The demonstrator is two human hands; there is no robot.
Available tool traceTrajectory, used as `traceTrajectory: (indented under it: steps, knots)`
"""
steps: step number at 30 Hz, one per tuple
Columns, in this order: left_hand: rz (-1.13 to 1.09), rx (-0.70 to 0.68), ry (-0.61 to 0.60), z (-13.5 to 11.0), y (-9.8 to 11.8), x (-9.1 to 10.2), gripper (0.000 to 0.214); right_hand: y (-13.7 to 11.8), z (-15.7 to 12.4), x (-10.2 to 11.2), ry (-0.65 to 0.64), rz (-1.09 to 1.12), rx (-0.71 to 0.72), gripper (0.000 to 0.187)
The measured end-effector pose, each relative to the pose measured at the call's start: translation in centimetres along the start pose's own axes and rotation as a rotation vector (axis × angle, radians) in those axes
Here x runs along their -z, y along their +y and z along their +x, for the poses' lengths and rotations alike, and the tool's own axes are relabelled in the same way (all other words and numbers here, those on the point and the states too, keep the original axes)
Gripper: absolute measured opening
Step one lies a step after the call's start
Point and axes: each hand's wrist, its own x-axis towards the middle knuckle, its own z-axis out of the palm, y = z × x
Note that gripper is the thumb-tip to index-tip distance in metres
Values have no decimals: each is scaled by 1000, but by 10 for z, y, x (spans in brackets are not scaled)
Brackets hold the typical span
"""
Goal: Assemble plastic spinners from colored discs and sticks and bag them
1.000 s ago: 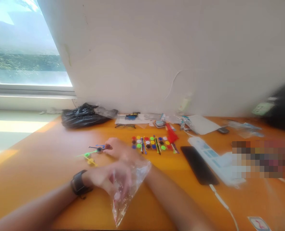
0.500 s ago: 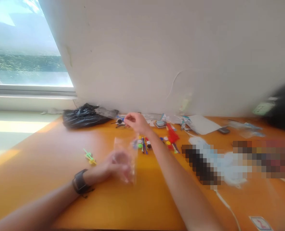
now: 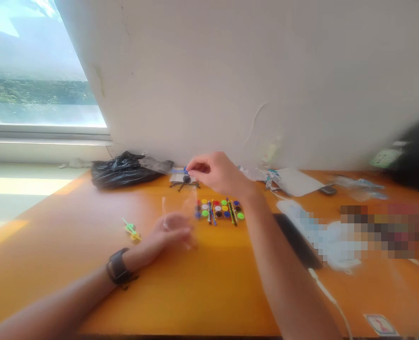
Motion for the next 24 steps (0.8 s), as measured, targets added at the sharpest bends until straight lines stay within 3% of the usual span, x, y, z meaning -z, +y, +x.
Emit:
traceTrajectory:
  steps: [8, 16, 24]
  knots:
    - [8, -12, 38, -2, 3, -2, 51, 5, 0, 0, -189, -21, -2, 23]
    - [64, -35, -4, -3, 8, -1, 50, 2, -3, 8, -371, -65, -86, 19]
    - [119, -68, -26, -4, 4, -4, 50, 1, 0, -2, -403, -41, -38, 18]
